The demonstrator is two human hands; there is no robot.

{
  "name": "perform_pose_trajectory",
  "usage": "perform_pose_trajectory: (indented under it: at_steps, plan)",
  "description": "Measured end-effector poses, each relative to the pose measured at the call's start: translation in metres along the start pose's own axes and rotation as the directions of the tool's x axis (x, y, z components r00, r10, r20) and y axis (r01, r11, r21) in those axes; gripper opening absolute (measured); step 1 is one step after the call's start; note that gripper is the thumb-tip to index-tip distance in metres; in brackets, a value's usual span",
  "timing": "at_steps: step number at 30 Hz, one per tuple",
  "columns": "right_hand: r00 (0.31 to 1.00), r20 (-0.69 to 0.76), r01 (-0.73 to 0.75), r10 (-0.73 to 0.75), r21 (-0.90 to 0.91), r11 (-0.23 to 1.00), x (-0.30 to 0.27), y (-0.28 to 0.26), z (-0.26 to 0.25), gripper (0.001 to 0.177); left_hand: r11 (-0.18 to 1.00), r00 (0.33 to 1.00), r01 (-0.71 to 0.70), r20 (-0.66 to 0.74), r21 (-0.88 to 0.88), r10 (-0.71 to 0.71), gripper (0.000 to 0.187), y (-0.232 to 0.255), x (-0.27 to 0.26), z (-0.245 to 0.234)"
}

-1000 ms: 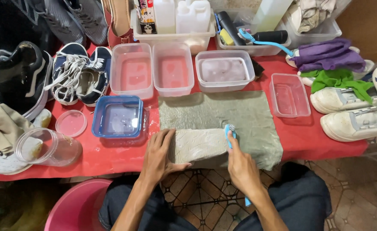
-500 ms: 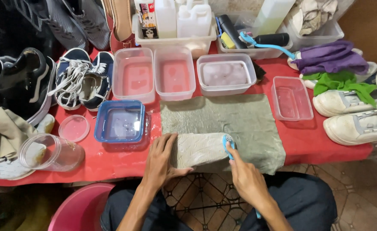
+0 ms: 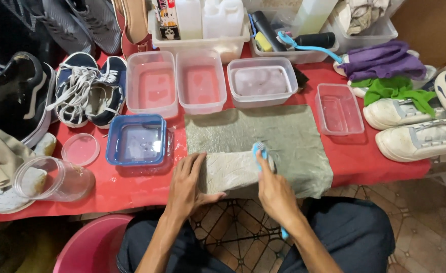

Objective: The person scrubs the sole of a beige sneaker using a blue toothbrush. They repeatedly dip the brush into a container of water and continue scrubbing the textured bottom of the shoe on a red table.

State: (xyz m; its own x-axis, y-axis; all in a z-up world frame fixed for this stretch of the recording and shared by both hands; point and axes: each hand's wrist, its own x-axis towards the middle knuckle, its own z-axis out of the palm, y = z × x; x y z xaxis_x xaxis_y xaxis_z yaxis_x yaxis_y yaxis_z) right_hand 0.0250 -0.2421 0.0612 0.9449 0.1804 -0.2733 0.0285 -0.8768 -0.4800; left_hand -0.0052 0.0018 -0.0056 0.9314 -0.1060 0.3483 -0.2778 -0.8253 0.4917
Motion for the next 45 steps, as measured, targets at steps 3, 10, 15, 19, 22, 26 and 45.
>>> perform_pose_trajectory:
  at_steps: [3,10,15,19,22,26,45]
  plan:
    - [0.978,0.209,-0.003,0.014,-0.052,0.999,-0.048,-0.017,-0.006,0.063,1.0,1.0,-0.007,-0.004,0.0,0.007,0.121,0.0,-0.001,0.001]
    - [0.99,0.024,-0.143,0.142,0.041,0.989,-0.016,-0.012,0.0,0.059,1.0,1.0,0.012,-0.002,0.016,-0.012,0.12,0.001,-0.002,0.001]
    - [0.992,0.006,0.127,-0.127,-0.028,0.991,-0.02,0.004,0.011,0.057,1.0,1.0,0.0,-0.005,-0.009,0.0,0.12,0.0,-0.002,0.001]
    - [0.995,0.027,-0.091,0.096,-0.129,0.987,-0.015,-0.019,0.01,0.063,1.0,1.0,-0.004,0.003,0.012,0.004,0.119,-0.001,0.0,0.0]
    - [0.954,0.216,0.218,-0.208,-0.025,0.976,-0.023,-0.025,0.019,0.058,1.0,1.0,-0.024,-0.014,-0.013,0.024,0.114,-0.001,-0.002,0.002]
    - [0.985,0.129,0.125,-0.111,-0.109,0.986,-0.017,-0.04,0.018,0.062,1.0,1.0,-0.013,-0.015,-0.004,0.013,0.116,0.0,-0.002,0.0]
    - [0.982,0.024,0.187,-0.186,-0.191,0.964,-0.028,-0.02,0.037,0.065,1.0,1.0,-0.008,-0.02,-0.014,0.008,0.12,-0.003,-0.003,0.003]
